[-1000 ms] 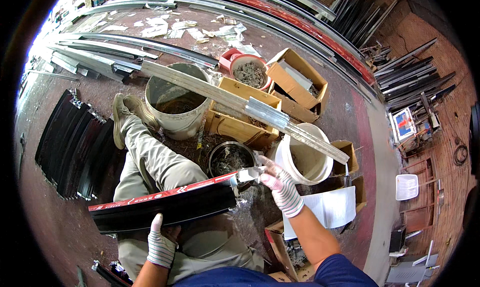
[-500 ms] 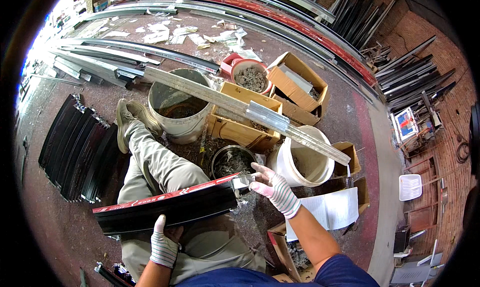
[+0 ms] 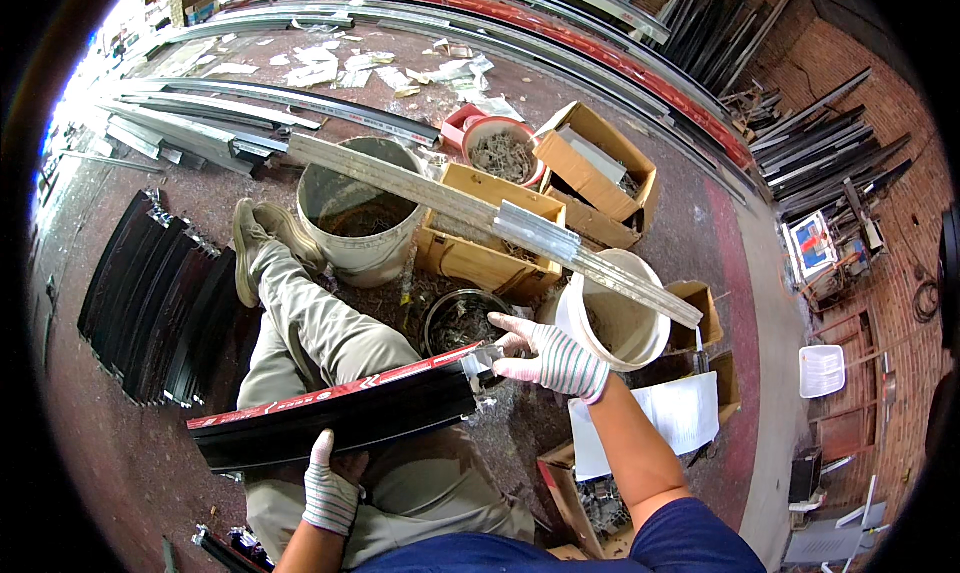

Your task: The person sits on the floor and assembles black metal frame profiles by inserting small metal clips into the profile ends. They repeatedly pick up profiles, insert clips, and place the finished pieces onto a growing stack on the floor.

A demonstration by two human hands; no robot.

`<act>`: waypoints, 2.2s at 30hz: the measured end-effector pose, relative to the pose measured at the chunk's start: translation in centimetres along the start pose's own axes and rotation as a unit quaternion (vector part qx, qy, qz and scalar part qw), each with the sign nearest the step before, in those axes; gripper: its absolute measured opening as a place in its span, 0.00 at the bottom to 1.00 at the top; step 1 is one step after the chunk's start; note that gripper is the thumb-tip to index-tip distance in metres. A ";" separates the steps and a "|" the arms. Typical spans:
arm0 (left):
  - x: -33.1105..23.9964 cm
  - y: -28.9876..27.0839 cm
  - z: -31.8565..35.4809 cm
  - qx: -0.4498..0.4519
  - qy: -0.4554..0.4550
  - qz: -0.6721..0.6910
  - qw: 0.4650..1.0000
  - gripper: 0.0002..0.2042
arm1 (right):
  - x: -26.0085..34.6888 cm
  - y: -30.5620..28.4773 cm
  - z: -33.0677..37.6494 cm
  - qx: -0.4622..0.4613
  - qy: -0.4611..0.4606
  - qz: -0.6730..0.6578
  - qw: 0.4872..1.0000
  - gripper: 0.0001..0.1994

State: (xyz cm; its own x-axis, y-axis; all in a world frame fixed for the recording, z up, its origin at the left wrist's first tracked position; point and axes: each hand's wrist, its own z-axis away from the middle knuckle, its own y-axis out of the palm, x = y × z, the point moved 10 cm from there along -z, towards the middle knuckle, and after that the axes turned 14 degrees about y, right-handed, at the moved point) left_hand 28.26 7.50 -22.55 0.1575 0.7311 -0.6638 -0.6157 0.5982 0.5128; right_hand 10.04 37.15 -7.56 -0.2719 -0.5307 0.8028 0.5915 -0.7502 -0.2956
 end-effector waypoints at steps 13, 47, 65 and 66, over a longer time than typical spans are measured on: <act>0.1 0.4 0.0 -0.001 -0.003 0.000 1.000 0.28 | -0.8 -0.3 0.9 -0.116 0.002 0.019 0.993 0.44; -0.3 1.6 0.0 0.024 0.007 0.001 1.000 0.29 | -24.1 0.9 -18.4 -0.220 0.146 0.490 0.831 0.21; 0.2 0.0 -0.4 -0.003 0.003 -0.018 1.000 0.34 | -28.8 2.5 -22.0 -0.242 0.182 0.495 0.815 0.13; 0.1 0.0 -0.5 -0.003 0.008 -0.020 1.000 0.34 | -28.7 2.7 -22.4 -0.225 0.185 0.505 0.812 0.13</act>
State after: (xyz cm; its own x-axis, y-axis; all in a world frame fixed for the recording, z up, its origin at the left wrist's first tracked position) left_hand 27.87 7.39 -22.90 0.1709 0.7011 -0.6923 -0.6141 0.6253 0.4816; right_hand 2.47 41.58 -42.98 -0.0788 -0.9850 -0.1535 0.3391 0.1183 -0.9333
